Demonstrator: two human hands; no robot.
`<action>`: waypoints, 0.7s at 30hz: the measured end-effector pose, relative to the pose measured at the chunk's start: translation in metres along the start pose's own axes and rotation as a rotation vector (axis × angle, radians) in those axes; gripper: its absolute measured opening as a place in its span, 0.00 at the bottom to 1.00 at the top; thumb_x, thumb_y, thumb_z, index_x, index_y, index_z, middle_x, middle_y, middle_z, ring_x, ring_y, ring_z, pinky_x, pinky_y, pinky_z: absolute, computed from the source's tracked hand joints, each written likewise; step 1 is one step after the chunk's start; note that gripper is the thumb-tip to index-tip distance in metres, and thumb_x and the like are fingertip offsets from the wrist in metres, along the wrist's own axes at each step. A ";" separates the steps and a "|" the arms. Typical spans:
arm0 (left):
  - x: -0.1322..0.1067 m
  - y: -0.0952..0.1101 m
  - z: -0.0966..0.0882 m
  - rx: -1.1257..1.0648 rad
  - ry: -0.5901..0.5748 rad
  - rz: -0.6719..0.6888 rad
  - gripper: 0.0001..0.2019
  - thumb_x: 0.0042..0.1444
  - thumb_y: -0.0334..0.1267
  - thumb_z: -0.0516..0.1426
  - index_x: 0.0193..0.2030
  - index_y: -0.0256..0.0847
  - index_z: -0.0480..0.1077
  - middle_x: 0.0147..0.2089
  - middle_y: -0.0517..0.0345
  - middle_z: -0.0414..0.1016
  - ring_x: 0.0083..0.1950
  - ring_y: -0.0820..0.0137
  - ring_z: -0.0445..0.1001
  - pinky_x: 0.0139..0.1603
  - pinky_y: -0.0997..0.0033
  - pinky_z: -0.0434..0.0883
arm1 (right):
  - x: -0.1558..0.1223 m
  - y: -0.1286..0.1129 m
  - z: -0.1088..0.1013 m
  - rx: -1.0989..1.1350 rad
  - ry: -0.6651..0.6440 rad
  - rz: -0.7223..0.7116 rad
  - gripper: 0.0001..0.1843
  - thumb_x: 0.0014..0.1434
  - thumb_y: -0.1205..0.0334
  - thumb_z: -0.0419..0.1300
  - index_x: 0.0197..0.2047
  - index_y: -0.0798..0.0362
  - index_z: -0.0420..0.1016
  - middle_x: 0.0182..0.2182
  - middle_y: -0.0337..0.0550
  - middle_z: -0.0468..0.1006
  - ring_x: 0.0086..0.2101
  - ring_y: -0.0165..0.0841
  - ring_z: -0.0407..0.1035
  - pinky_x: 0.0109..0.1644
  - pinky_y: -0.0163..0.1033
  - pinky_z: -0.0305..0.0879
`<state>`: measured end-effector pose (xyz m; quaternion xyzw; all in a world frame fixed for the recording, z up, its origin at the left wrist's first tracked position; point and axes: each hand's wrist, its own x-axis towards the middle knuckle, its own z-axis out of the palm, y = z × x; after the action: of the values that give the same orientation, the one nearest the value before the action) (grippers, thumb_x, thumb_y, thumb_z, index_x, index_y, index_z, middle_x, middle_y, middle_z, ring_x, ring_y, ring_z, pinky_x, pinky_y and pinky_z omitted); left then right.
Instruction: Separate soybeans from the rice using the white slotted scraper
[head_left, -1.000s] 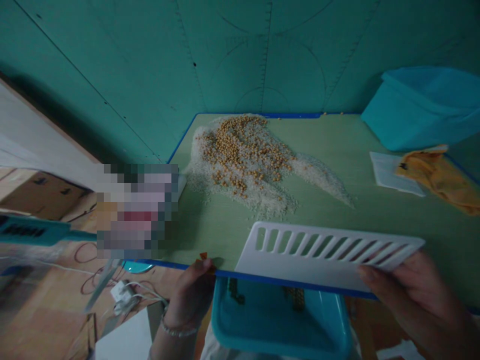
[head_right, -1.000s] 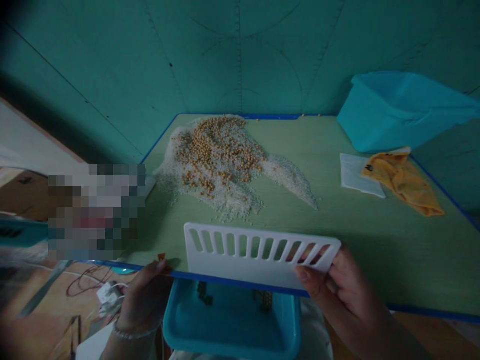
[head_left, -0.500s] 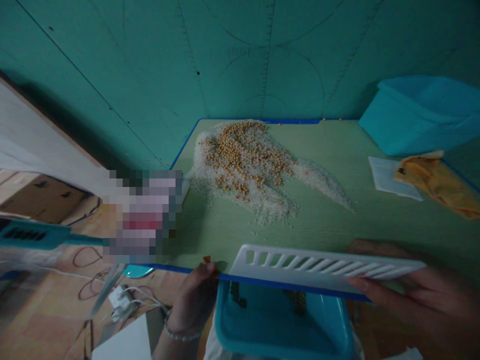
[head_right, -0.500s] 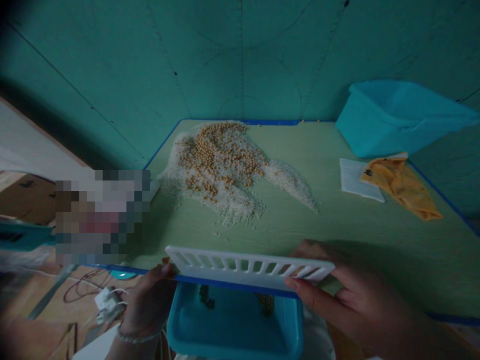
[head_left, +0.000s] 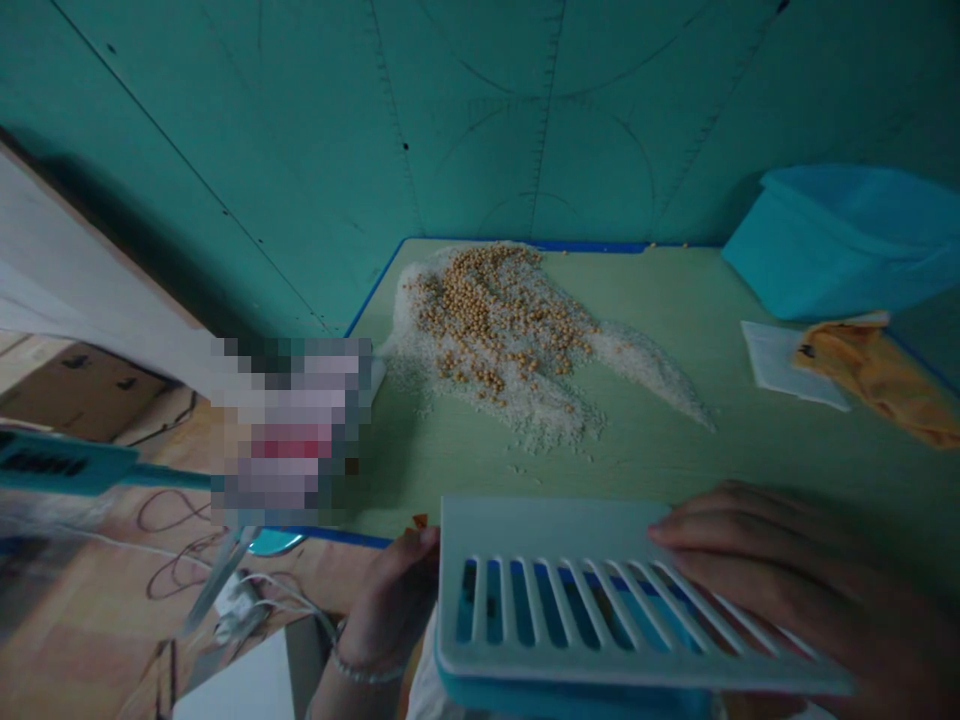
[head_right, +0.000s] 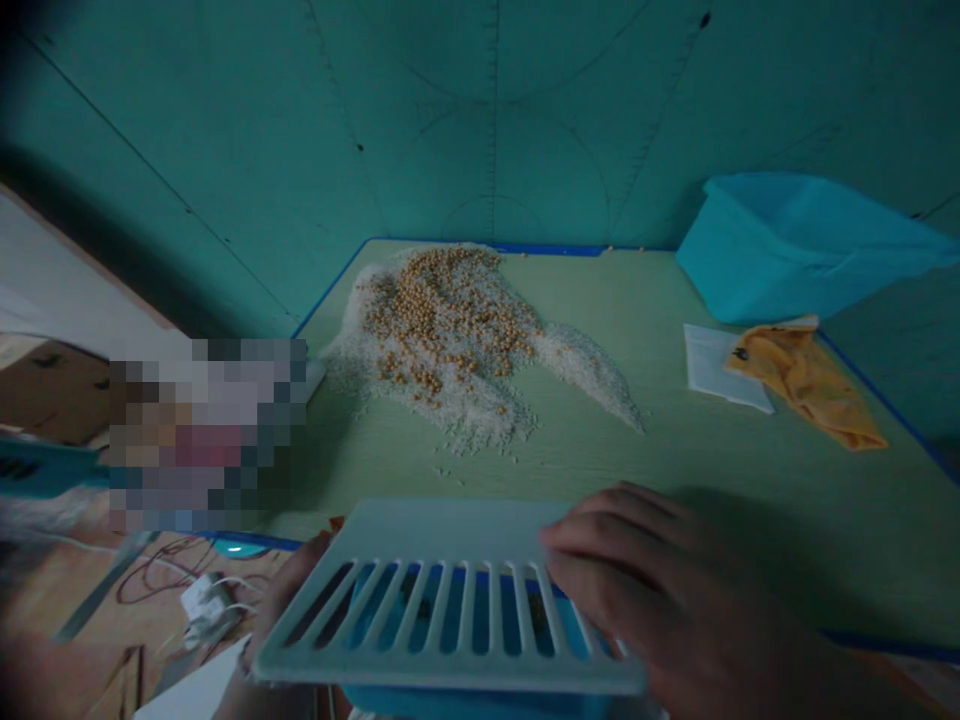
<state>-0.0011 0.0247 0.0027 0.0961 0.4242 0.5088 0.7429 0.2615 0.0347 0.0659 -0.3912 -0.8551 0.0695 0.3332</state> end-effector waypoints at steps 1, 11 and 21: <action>0.000 0.000 0.000 -0.001 0.004 0.021 0.07 0.44 0.29 0.62 0.19 0.42 0.77 0.19 0.64 0.78 0.19 0.74 0.74 0.20 0.81 0.69 | 0.003 0.004 -0.002 -0.027 -0.033 -0.052 0.14 0.58 0.64 0.50 0.45 0.38 0.69 0.30 0.39 0.80 0.31 0.40 0.73 0.36 0.45 0.69; 0.003 -0.001 0.005 0.008 -0.054 0.019 0.03 0.42 0.35 0.63 0.25 0.40 0.77 0.23 0.59 0.80 0.26 0.64 0.77 0.38 0.64 0.74 | 0.048 0.021 0.009 -0.325 -0.174 -0.298 0.15 0.58 0.75 0.46 0.30 0.52 0.72 0.30 0.45 0.78 0.30 0.36 0.71 0.34 0.41 0.67; 0.004 -0.002 -0.003 0.055 -0.019 -0.035 0.07 0.40 0.38 0.64 0.27 0.39 0.78 0.27 0.56 0.81 0.38 0.57 0.78 0.45 0.60 0.72 | 0.081 0.028 0.036 -0.457 -0.184 -0.319 0.12 0.55 0.75 0.49 0.30 0.53 0.69 0.26 0.43 0.73 0.28 0.34 0.67 0.29 0.37 0.58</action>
<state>-0.0014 0.0264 -0.0025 0.1137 0.4326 0.4831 0.7526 0.2178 0.1170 0.0692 -0.3089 -0.9259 -0.1427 0.1640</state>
